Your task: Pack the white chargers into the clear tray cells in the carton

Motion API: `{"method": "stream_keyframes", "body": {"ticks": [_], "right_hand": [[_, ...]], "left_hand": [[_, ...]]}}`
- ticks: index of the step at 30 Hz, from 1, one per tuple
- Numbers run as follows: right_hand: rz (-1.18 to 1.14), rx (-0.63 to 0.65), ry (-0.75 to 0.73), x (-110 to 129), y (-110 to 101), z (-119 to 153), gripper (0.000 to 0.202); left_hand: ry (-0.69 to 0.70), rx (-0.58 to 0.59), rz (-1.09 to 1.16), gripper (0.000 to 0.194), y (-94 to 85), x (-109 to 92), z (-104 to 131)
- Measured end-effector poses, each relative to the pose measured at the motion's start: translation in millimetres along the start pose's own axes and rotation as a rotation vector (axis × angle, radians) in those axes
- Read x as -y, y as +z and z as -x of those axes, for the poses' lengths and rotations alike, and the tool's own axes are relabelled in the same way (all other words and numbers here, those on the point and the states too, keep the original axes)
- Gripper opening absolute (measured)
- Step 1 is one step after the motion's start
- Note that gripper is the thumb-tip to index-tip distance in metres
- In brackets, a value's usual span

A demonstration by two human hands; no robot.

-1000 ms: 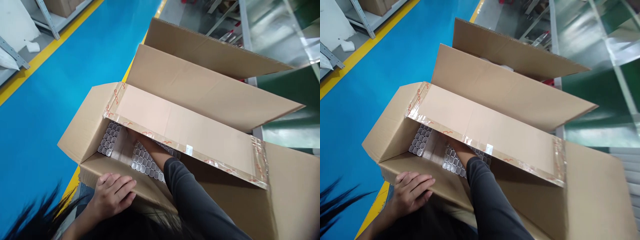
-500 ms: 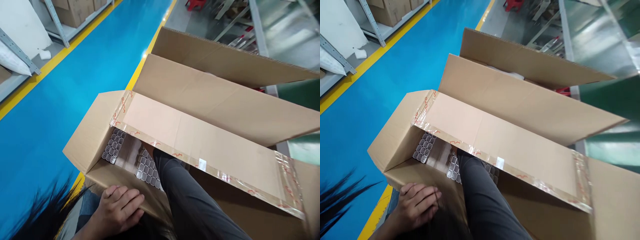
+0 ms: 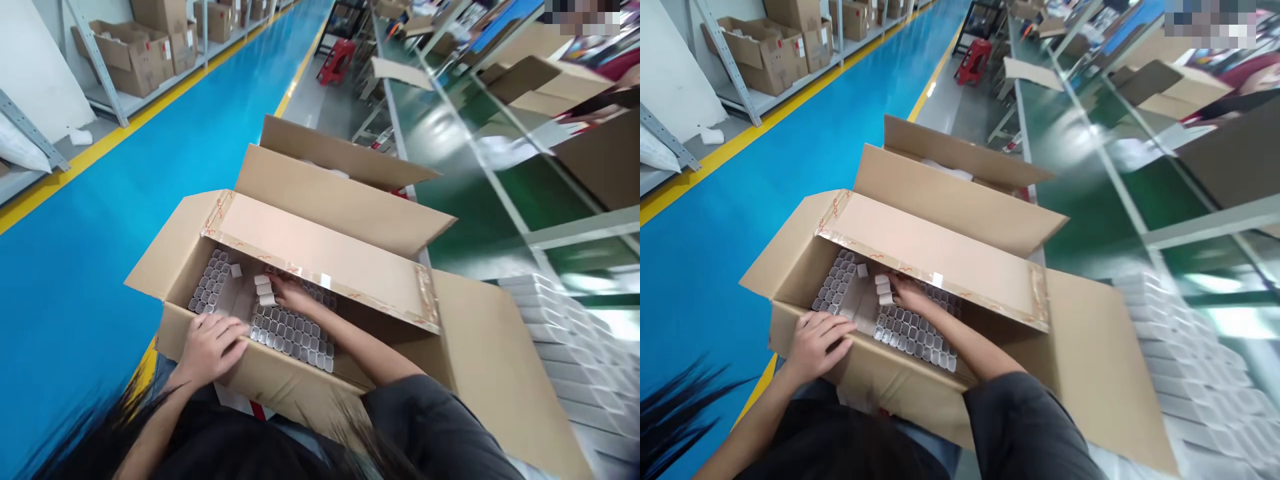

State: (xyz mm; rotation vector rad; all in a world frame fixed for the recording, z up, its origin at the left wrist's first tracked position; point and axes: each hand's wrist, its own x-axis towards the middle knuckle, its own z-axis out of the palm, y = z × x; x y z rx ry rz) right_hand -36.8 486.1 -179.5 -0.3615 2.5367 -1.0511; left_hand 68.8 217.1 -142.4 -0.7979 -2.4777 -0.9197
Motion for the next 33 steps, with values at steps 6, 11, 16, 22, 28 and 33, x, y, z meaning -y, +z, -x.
{"method": "stream_keyframes", "body": {"ticks": [6,11,16,22,28,33], "right_hand": [[-0.666,-0.011,-0.267,68.6,-26.2,80.7,0.075],[-1.14,0.036,-0.292,82.2,-26.5,92.8,0.086],[-1.268,-0.02,-0.281,69.2,-34.3,92.8,0.098],[-1.338,-0.093,-0.316,64.7,-51.2,93.6,0.096],[-1.332,-0.182,-0.277,51.7,-59.3,87.0,0.099],[-1.384,-0.119,-0.211,47.6,-58.1,79.6,0.102]], "left_hand": [[-0.179,0.047,0.179,0.076,-12.0,-23.1,-9.2],[-0.159,0.053,0.422,0.111,-2.1,-53.1,-48.3],[0.139,0.136,0.574,0.088,-7.7,-51.8,-105.1],[0.423,0.267,0.704,0.053,-4.2,-56.2,-169.0],[0.495,0.253,0.726,0.043,36.2,-43.0,-194.1],[0.523,0.13,0.738,0.048,49.2,-28.5,-186.4]]}}
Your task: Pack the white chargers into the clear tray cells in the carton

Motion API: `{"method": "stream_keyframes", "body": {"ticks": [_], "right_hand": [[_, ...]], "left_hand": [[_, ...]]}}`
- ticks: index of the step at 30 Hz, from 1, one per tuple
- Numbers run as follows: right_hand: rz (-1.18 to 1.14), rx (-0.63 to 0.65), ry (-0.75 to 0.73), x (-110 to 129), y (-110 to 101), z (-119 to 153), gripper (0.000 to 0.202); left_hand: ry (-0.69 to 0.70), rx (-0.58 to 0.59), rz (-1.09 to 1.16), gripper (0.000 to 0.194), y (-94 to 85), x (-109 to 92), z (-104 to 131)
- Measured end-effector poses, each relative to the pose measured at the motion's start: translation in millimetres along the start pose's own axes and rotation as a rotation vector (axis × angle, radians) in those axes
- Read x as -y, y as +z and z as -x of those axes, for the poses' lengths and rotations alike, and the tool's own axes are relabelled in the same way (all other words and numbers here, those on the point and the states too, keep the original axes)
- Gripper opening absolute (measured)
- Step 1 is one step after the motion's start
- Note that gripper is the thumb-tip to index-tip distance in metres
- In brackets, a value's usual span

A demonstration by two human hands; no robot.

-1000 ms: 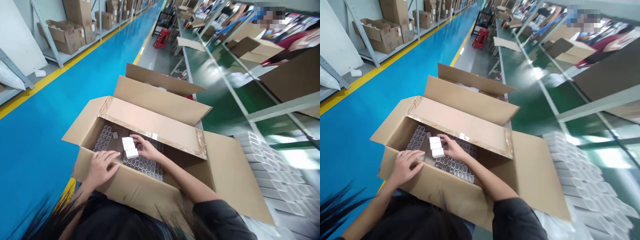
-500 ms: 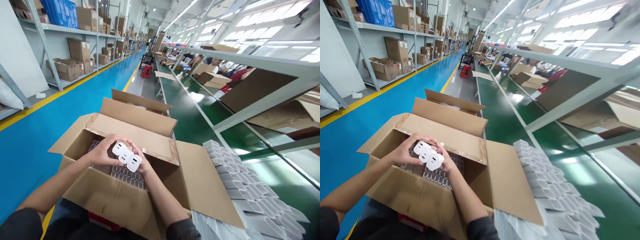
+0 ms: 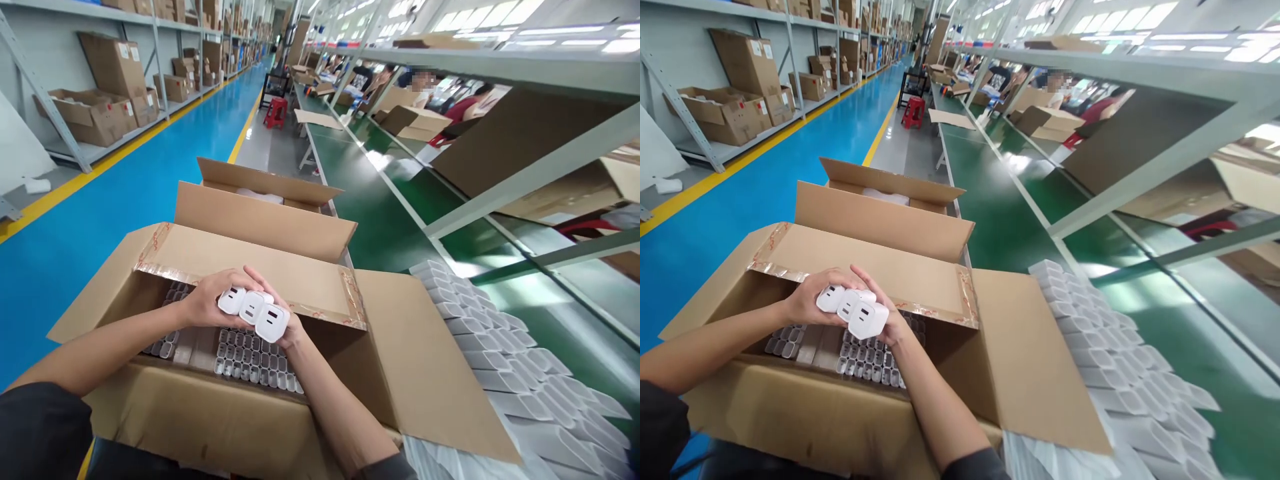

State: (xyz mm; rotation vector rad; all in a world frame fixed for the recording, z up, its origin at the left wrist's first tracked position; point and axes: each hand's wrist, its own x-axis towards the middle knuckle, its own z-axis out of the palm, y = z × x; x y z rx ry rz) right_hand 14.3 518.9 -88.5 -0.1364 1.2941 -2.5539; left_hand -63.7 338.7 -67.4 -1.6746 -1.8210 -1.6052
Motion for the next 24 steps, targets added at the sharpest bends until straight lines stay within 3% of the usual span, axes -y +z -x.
{"method": "stream_keyframes", "body": {"ticks": [6,11,15,20,24], "right_hand": [[-0.015,0.056,0.089,-1.3,2.4,-0.6,0.102],[-0.014,0.072,0.143,-2.3,4.4,-1.5,0.098],[-0.023,0.037,0.149,-5.4,4.7,-3.7,0.087],[-0.015,0.052,0.137,-10.3,3.3,-3.6,0.092],[-0.028,0.091,0.102,-12.4,2.9,-2.8,0.077]], "left_hand": [[0.01,-0.028,0.065,0.061,-3.1,-12.5,7.4],[0.101,-0.045,0.009,0.071,-1.1,-10.3,9.5],[0.129,-0.077,-0.017,0.068,2.0,-8.1,10.3],[0.17,-0.094,-0.114,0.068,3.5,-8.0,10.8],[0.202,-0.123,-0.145,0.067,3.5,-8.8,9.0]]}}
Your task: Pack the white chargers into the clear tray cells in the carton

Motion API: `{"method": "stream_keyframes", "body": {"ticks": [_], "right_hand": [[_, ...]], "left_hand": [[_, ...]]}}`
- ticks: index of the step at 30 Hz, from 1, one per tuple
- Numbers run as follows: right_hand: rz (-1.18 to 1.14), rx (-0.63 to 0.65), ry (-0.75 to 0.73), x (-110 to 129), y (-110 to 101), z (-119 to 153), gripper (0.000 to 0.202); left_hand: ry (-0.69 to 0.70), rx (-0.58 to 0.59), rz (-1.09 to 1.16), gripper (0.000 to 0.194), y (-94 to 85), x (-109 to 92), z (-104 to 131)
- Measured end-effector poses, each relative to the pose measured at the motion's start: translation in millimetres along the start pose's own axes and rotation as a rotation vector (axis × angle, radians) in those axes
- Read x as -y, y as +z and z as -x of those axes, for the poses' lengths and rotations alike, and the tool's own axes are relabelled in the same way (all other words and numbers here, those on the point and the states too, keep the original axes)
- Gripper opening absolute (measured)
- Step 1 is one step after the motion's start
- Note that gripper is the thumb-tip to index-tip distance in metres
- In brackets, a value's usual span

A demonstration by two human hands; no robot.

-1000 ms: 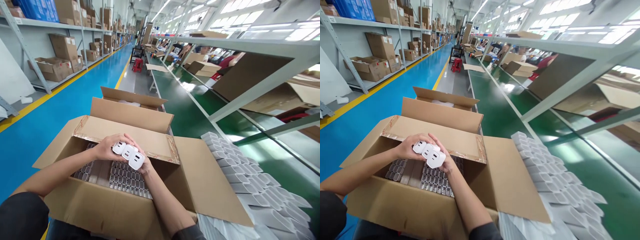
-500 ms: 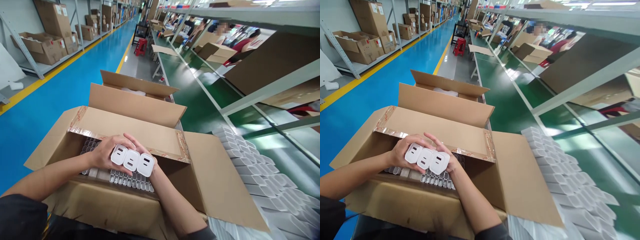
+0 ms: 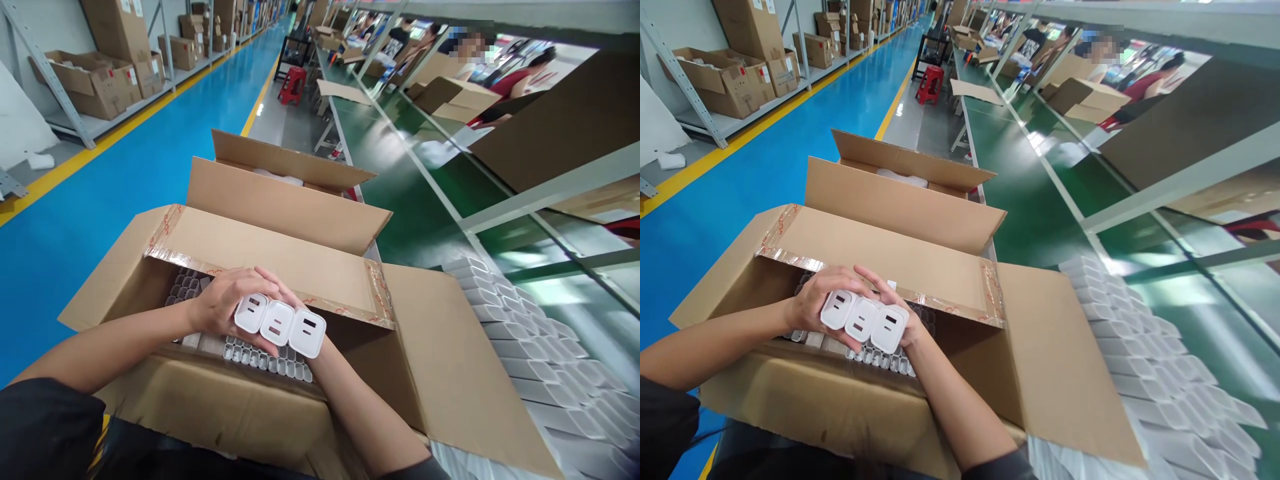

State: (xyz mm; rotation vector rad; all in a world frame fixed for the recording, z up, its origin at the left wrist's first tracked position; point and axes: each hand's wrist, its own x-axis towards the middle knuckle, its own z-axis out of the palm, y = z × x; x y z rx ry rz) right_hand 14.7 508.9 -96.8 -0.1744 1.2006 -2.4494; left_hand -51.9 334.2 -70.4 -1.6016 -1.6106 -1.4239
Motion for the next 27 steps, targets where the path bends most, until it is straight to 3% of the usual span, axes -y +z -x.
{"method": "stream_keyframes", "body": {"ticks": [4,11,15,23,27], "right_hand": [[0.002,0.07,-0.036,-0.9,-1.2,0.9,0.073],[-0.03,0.101,-0.009,-3.6,-5.2,-2.4,0.092],[-0.059,0.165,-0.035,-4.1,-6.0,-4.0,0.093],[0.035,0.075,0.032,0.1,-1.8,0.0,0.105],[0.066,0.079,0.029,-2.5,-3.0,-0.9,0.102]], "left_hand": [[0.03,-0.005,0.02,0.071,-0.2,-0.3,-0.3],[0.108,-0.045,0.072,0.081,1.7,8.3,3.6],[0.154,-0.062,0.072,0.086,2.9,11.5,3.2],[0.158,-0.081,0.087,0.088,6.1,11.5,3.4],[0.146,-0.065,0.075,0.085,4.1,11.0,3.0]]}}
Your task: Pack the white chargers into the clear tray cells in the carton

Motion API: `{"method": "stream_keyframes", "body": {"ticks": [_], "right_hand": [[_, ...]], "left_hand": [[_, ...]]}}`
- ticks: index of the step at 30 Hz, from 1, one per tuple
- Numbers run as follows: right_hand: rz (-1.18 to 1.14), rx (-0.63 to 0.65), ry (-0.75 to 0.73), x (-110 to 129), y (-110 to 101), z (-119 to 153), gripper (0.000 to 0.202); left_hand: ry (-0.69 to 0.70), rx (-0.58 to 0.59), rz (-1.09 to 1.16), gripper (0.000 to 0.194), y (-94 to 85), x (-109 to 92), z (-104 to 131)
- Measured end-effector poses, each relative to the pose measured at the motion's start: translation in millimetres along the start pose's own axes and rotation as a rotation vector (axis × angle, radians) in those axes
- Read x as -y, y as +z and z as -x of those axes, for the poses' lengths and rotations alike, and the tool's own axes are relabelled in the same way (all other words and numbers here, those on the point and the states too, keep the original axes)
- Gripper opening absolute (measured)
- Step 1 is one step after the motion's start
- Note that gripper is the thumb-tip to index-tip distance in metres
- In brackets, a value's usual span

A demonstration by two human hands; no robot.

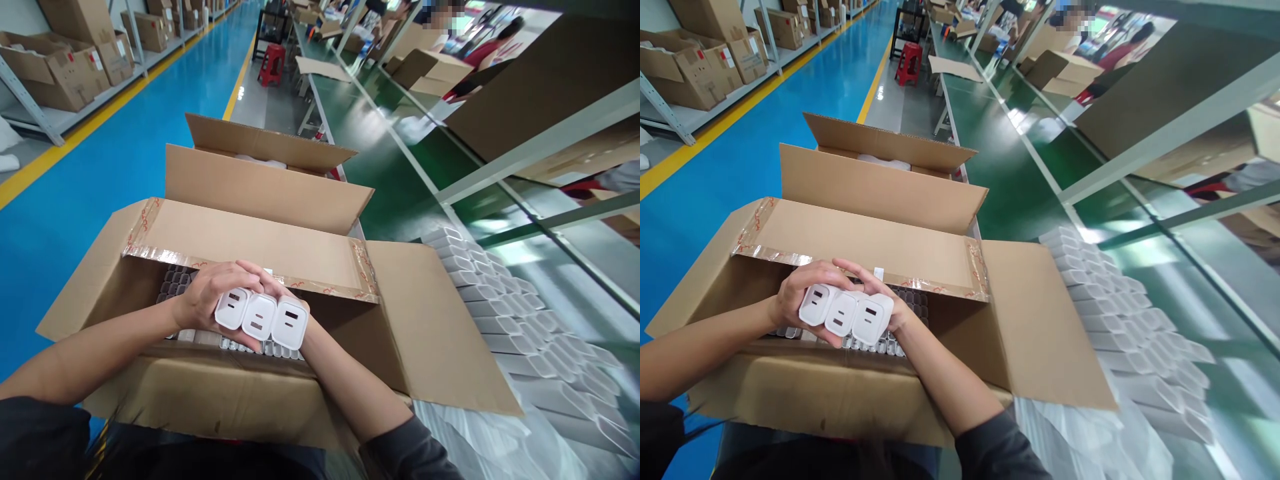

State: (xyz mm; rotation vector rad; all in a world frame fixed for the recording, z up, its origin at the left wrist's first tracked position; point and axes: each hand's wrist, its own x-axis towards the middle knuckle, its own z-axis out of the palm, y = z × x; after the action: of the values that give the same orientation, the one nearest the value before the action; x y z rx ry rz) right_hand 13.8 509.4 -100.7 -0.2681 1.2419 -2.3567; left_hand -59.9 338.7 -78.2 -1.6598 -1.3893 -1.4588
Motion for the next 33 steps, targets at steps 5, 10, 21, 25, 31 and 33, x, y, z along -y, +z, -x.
{"method": "stream_keyframes", "body": {"ticks": [5,10,21,25,31,33], "right_hand": [[-0.028,-0.008,0.002,-1.3,1.3,-1.7,0.107],[-0.025,-0.052,0.019,1.6,-1.3,-0.9,0.102],[0.506,0.099,0.38,-34.0,-23.7,-18.0,0.067],[1.369,0.389,0.392,-81.7,-44.9,-63.9,0.066],[1.739,0.856,0.246,-188.3,-65.8,-93.0,0.042],[1.756,0.926,0.217,-209.6,-72.6,-87.0,0.037]], "left_hand": [[-0.019,0.018,0.052,0.086,-1.2,-1.9,1.4],[-0.144,0.036,0.231,0.085,-1.2,3.3,8.2],[-0.482,-0.287,-0.24,0.034,-50.6,79.6,16.9],[-0.573,-0.078,-0.399,0.042,-52.1,94.5,32.7],[-0.652,0.017,-0.423,0.046,-47.4,102.3,42.2],[-0.652,0.017,-0.402,0.044,-46.6,103.5,42.8]]}}
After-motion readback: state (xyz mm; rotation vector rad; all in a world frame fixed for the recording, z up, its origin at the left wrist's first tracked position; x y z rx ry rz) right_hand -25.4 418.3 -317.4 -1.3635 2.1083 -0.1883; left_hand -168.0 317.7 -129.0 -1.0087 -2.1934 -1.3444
